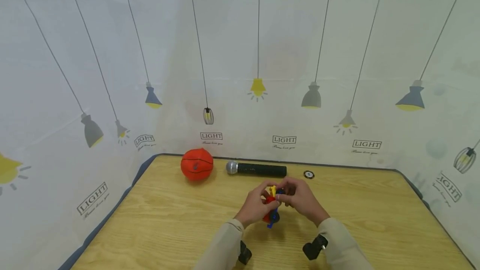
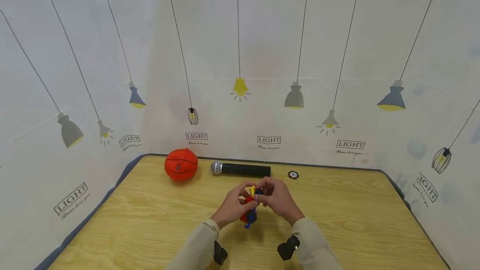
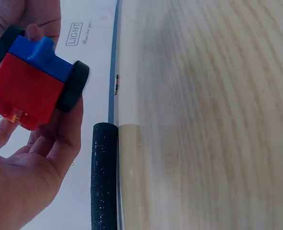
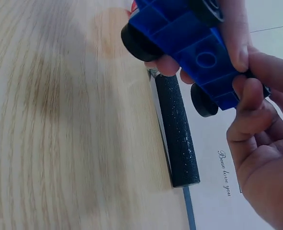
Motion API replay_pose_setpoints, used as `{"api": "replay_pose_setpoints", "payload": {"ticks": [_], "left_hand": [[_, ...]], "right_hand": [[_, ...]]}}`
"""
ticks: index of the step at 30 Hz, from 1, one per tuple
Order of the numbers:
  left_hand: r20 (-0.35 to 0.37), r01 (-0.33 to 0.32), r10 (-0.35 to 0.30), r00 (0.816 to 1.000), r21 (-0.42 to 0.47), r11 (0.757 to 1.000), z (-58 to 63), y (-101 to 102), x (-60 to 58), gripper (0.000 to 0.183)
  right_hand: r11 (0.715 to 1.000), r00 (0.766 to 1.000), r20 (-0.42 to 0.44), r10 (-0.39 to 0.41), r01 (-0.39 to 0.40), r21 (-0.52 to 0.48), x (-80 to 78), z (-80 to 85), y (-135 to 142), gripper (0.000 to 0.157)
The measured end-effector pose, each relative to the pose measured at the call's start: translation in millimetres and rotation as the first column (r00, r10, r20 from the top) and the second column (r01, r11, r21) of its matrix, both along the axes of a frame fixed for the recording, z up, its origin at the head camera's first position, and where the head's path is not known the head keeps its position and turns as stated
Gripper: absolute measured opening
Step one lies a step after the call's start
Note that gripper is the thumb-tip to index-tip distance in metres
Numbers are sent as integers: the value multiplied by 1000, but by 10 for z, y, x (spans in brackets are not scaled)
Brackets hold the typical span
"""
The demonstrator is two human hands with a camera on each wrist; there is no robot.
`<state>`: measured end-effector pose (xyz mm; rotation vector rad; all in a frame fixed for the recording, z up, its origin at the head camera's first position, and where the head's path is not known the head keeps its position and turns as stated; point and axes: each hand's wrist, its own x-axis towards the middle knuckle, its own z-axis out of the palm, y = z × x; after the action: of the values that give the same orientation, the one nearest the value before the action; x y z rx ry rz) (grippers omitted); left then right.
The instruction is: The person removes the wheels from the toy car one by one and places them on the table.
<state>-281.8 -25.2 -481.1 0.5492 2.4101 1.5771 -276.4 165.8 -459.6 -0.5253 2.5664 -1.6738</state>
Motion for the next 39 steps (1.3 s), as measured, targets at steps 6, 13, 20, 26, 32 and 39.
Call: {"api": "replay_pose_setpoints", "payload": {"ticks": [6,13,20,26,32,39], "left_hand": [[-36,19,-20,999,-17,1000,-1,17,0,49],[21,46,-46,999,17,999,-48,4,11,49],[93,84,-90,992,72,994,-51,-40,69,47],[130,92,-104,986,93,991,-61,-70,44,50],[92,53,-57,994,54,997,-34,-60,38,49],[-35,1,-1,999,5,1000,52,-65,16,46]], "right_hand": [[999,999,37,-9,11,-53,-3,-15,17,22],[998,999,38,12,-10,-56,8,-87,40,21],[994,996,40,79,-76,-80,2,-199,43,21],[992,995,10,102,-101,-69,46,-156,18,19],[995,997,5,78,-78,-63,57,-121,4,22],[994,993,-26,113,-112,7,-14,-35,-21,21]]}}
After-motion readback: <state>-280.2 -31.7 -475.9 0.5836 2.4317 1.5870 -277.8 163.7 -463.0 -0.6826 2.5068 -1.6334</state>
